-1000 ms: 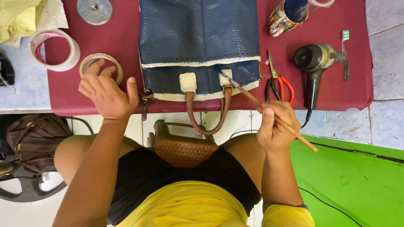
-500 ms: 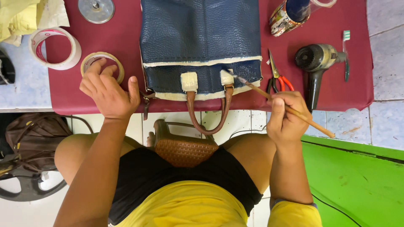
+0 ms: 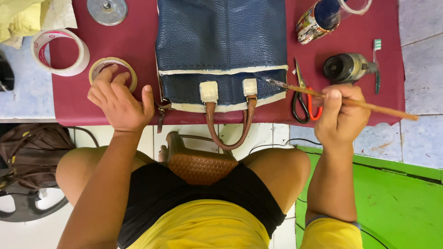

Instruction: The person applies masking tape to the edges of a blue handbag, then uses a paintbrush to apply blue paint to the bag's surface. The person repeatedly dips the brush into a container of paint and carefully paints the bag while seated at a table.

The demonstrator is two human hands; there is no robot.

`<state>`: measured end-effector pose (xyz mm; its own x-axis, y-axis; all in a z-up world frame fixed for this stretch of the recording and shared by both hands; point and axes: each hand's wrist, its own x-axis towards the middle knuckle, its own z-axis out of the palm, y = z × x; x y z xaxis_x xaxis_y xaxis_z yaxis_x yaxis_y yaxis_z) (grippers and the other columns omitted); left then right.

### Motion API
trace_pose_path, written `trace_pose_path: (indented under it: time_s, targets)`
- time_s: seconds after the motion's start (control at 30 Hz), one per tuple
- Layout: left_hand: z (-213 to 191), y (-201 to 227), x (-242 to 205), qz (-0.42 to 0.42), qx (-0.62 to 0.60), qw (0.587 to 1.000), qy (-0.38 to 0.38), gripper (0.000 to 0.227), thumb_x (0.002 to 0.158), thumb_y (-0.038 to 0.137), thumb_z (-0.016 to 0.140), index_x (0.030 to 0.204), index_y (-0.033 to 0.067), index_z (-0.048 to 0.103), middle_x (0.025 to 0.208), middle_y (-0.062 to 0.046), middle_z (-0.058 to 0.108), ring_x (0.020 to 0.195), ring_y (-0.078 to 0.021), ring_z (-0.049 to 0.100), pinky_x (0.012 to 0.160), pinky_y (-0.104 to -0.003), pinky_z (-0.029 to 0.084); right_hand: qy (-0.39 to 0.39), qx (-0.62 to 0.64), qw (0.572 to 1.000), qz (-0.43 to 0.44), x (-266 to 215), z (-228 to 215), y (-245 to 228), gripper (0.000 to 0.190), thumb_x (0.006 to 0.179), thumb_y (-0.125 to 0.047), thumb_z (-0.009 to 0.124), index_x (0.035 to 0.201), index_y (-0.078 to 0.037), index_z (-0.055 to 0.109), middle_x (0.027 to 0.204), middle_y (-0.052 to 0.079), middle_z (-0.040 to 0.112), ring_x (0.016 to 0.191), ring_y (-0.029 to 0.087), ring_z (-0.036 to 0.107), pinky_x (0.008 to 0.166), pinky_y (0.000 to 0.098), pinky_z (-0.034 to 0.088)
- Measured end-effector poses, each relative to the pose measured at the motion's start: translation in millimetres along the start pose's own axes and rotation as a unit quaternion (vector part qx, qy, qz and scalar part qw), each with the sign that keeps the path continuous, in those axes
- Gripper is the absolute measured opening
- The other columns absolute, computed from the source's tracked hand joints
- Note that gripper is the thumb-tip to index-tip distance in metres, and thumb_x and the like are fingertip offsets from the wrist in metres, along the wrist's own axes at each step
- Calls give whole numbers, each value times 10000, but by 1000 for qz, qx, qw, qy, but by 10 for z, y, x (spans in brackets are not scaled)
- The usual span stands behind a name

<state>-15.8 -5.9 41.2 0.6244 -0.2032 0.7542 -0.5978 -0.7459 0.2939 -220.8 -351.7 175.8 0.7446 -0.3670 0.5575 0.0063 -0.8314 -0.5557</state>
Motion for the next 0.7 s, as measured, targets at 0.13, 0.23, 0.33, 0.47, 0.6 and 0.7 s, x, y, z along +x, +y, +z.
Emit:
trace_pose_path:
  time_s: [0.13,0.23,0.33,0.47,0.6,0.7]
  targets:
    - [-13,11,14,6,6,1000,3,521,1099,439,398,1048,-32,612,1197,-236,596,908,-392,524,801,-471,339,-34,-41,998,36,162,-13,-66,246,1178,-135,474,1057,33,606,797,145,687,716,232,711,696,321,514]
    - [-12,3,8,4,2,1000,-1,518,1099,440,402,1051,-31,613,1201,-234,598,912,-396,529,805,-476,341,-53,-100,994,6,256,-28,-30,293,1187,-141,491,1010,14,665,850,103,704,832,258,703,780,383,514]
    - [3,-3,-2,2,8,1000,1,523,1097,446,398,1051,-29,613,1203,-231,599,923,-394,536,800,-470,338,-73,-128,989,22,337,-21,-42,335,1199,-227,470,1017,-31,671,806,63,702,800,233,719,766,369,504]
    - [11,-13,-15,0,8,1000,-2,522,1093,445,409,1053,-32,616,1207,-236,596,906,-397,522,798,-474,338,-82,-104,991,25,445,34,-90,284,1187,-164,494,1018,-6,658,806,89,695,756,224,711,778,363,532]
    - [8,-6,-9,0,8,1000,0,522,1094,449,401,1053,-26,613,1206,-236,597,894,-390,513,794,-473,333,-90,-95,991,22,485,79,-37,270,1193,-173,478,1040,-15,635,787,82,702,754,207,720,788,354,539]
    - [6,-4,-5,-2,6,1000,1,519,1095,446,404,1053,-27,613,1205,-236,597,907,-393,518,801,-475,337,-92,-109,990,10,497,75,28,253,1192,-151,493,1044,-9,640,798,86,703,757,223,713,790,375,533]
